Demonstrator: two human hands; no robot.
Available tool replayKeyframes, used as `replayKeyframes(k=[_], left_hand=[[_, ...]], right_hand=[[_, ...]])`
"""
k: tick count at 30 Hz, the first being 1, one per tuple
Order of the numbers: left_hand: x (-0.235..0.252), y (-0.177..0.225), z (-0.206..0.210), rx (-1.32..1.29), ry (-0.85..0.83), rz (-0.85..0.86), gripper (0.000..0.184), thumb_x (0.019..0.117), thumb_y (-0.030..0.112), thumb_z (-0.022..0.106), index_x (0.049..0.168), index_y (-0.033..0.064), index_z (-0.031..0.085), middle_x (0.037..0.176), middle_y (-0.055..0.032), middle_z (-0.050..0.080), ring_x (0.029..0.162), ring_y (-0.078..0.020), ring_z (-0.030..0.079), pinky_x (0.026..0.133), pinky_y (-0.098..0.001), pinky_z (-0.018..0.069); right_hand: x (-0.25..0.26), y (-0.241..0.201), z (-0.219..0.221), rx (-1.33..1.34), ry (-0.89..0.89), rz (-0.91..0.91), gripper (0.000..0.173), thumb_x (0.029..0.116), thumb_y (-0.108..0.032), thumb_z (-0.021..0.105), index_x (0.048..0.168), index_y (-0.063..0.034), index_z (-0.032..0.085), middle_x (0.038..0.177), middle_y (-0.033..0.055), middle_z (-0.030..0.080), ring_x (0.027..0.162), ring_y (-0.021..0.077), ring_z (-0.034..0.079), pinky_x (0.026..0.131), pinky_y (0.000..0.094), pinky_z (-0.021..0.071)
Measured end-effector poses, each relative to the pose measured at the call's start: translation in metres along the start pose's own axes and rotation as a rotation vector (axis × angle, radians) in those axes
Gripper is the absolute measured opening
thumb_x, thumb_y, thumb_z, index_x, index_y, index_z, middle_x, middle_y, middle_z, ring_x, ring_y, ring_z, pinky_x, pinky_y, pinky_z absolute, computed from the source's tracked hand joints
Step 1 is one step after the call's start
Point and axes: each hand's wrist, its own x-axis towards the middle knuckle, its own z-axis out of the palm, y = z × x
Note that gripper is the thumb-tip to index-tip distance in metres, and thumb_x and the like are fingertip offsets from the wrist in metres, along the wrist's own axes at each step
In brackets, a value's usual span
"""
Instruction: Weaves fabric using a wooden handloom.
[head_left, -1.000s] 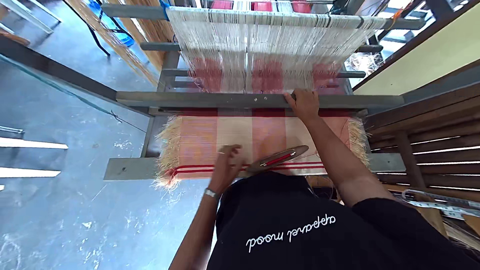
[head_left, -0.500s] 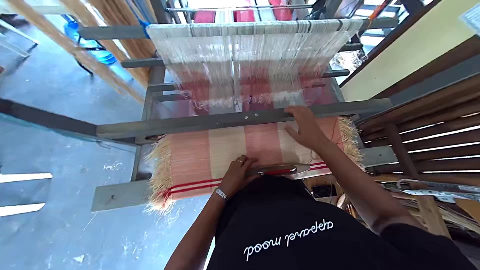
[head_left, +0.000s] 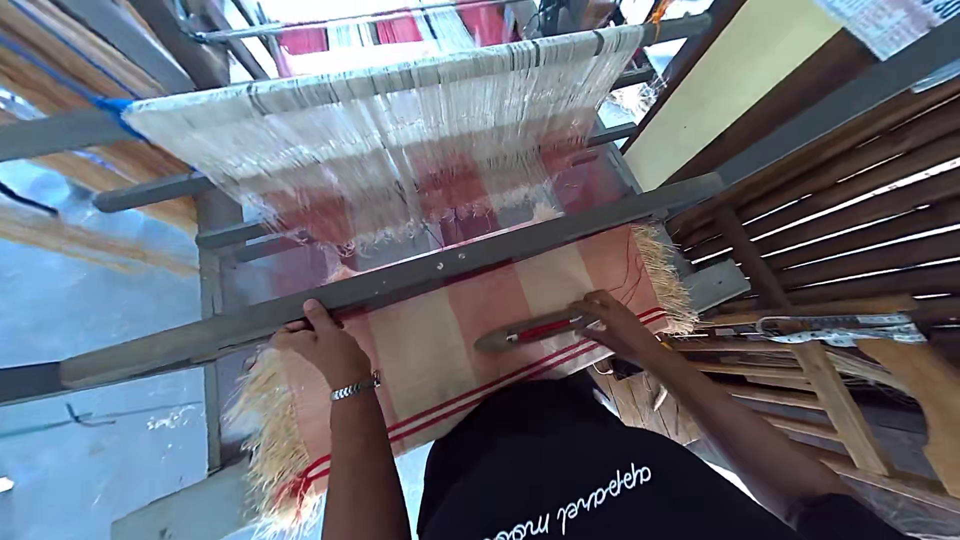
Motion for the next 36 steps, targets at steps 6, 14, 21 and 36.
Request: replayKeyframes(k=[6, 14, 21, 36], left_hand=[[0.078, 0.0, 0.045, 0.07, -0.123, -0.019, 0.059, 0.1067, 0.037, 0.053, 0.145, 0.0012, 0.027, 0.115, -0.0081, 0.054, 0.09, -0.0095, 0.061, 0.079, -0.0303, 0.0548], [0.108, 0.014, 0.058, 0.198, -0.157, 0.044, 0.062, 0.1037, 0.041, 0.058, 0.142, -0.0008, 0.032, 0.109, -0.0082, 0.053, 0.09, -0.0109, 0.06, 0.081, -0.03, 0.0533], [0.108, 0.032, 0.033, 0.646, -0.063, 0.111, 0.056, 0.1112, 0.037, 0.034, 0.138, -0.0075, 0.056, 0.148, -0.0358, 0.045, 0.144, -0.0467, 0.037, 0.12, -0.0561, 0.0236], [0.146, 0.016, -0.018, 0.495, -0.106, -0.232, 0.1, 0.0968, 0.064, 0.057, 0.161, 0.0023, 0.012, 0.157, -0.0302, 0.036, 0.14, -0.04, 0.044, 0.111, -0.0549, 0.0415]], right_hand=[[0.034, 0.059, -0.06, 0.605, 0.133, 0.302, 0.048, 0.0917, -0.007, 0.074, 0.137, -0.0026, 0.06, 0.128, 0.0154, 0.067, 0.109, 0.0203, 0.069, 0.095, 0.0378, 0.0585], [0.06, 0.061, -0.06, 1.255, 0.673, 0.533, 0.025, 0.1059, -0.007, 0.053, 0.13, 0.0013, 0.051, 0.107, 0.0138, 0.068, 0.087, 0.0223, 0.073, 0.08, 0.0382, 0.0636], [0.083, 0.115, -0.124, 1.201, 1.055, 0.538, 0.031, 0.1083, -0.012, 0.049, 0.136, 0.002, 0.045, 0.108, 0.0147, 0.065, 0.082, 0.021, 0.071, 0.076, 0.0374, 0.0627], [0.142, 0.178, -0.166, 1.273, 1.202, 0.545, 0.029, 0.107, -0.011, 0.051, 0.134, -0.0006, 0.046, 0.102, 0.015, 0.066, 0.079, 0.0225, 0.073, 0.075, 0.0386, 0.0645]])
